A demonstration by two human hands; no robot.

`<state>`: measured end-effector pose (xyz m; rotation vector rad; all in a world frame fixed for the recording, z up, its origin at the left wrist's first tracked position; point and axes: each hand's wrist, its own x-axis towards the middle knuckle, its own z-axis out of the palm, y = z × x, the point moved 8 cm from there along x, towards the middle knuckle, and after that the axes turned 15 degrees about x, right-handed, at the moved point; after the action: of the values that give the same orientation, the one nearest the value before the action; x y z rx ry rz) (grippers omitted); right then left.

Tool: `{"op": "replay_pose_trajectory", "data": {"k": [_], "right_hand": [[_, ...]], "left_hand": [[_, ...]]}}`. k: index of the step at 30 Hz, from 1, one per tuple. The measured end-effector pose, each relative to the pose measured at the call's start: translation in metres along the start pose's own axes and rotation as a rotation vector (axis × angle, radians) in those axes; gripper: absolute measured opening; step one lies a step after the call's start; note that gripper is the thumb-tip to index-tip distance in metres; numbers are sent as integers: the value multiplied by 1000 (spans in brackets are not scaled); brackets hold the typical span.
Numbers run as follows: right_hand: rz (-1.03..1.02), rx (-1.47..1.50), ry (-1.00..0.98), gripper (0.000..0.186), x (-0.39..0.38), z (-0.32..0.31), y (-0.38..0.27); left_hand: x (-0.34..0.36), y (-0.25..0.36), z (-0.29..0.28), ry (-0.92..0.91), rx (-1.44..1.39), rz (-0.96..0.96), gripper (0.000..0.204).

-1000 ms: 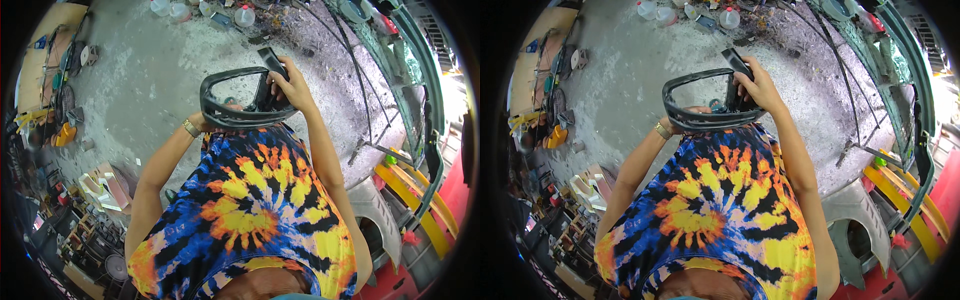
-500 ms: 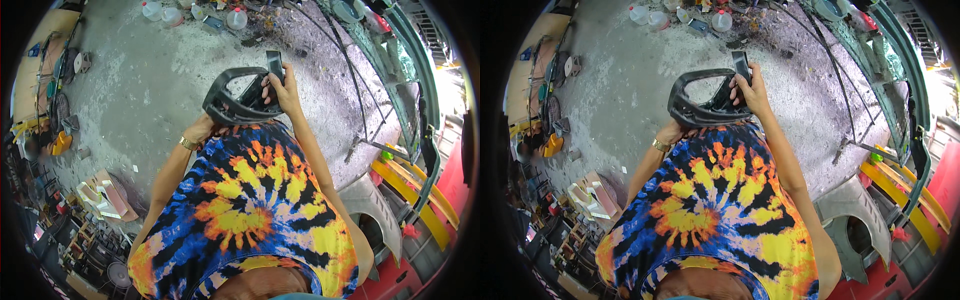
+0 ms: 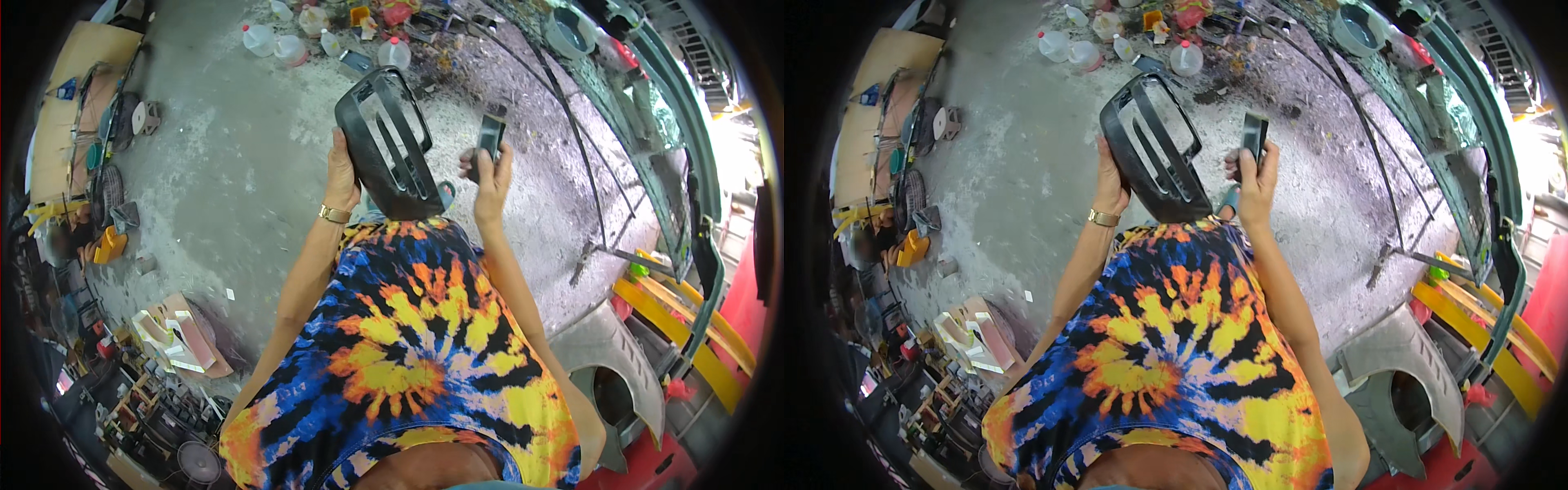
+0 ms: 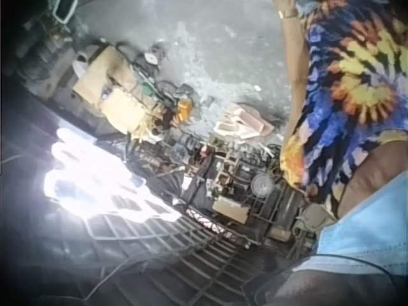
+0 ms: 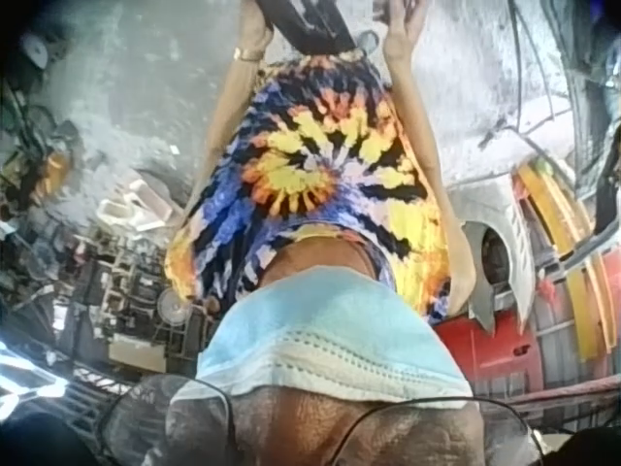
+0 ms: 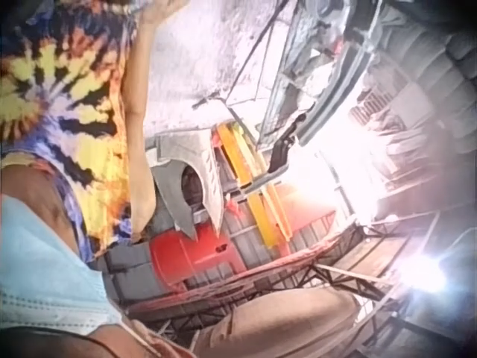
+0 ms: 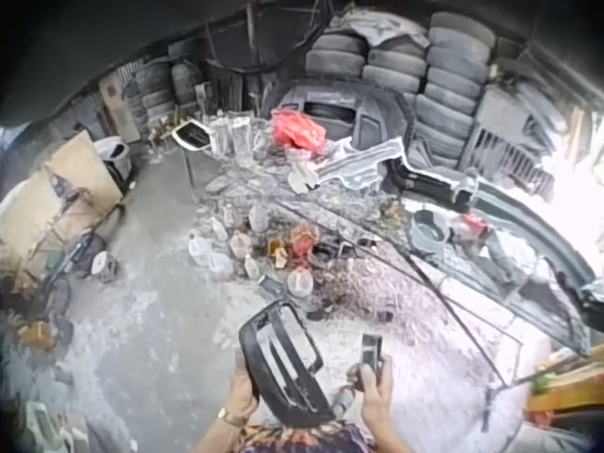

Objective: Cleaning and repairing an automotive side mirror assembly.

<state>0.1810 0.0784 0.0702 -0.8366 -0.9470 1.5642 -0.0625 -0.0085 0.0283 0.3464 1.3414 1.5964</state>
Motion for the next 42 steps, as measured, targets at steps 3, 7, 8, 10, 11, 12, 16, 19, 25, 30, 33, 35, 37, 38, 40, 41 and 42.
{"op": "replay_pose_trajectory", "data": {"k": [3,7,8,10,11,12,16,19,25,30,33,35,37,38,40,41,42], "right_hand": [[0,-201,-62,18,-16,28,-46],[-130,-551,-259,19,-32,78,-78],[-131,-561,-295,21,-34,83,-76],[-86,-591,-318,24,-37,91,-73],[-84,-591,-316,24,-37,92,-71],[-129,-626,-321,24,-36,94,-72],[-140,-703,-295,23,-36,96,-76],[-111,-758,-299,23,-37,100,-76],[-148,-852,-331,22,-41,102,-72],[-234,-992,-372,18,-45,109,-70],[-274,-1040,-394,14,-43,113,-71],[-296,-1048,-394,13,-45,112,-72],[-245,-1077,-470,12,-50,107,-64],[-244,-1080,-471,12,-53,101,-61],[-189,-1118,-586,12,-65,97,-48],[-187,-1120,-587,12,-61,98,-47],[-204,-1103,-560,12,-51,101,-48]], "left_hand": [[9,12,-1,-33,42,-69,65],[7,14,8,-55,128,-85,61],[5,17,10,-49,162,-69,59],[2,21,13,-47,179,-74,59],[1,23,13,-41,194,-75,58],[0,24,15,-41,194,-78,58],[-3,32,16,-21,283,-16,55],[-3,31,12,-21,313,-8,54],[-10,35,13,-5,367,6,54],[-12,36,14,-26,394,55,53],[-23,46,21,-34,445,127,50],[-35,54,33,-145,605,230,48],[-36,53,33,-128,570,220,48],[-36,52,28,-68,603,216,48],[-35,49,24,-7,633,209,49],[-35,46,23,17,650,199,50],[-35,44,22,40,667,190,51]]}}
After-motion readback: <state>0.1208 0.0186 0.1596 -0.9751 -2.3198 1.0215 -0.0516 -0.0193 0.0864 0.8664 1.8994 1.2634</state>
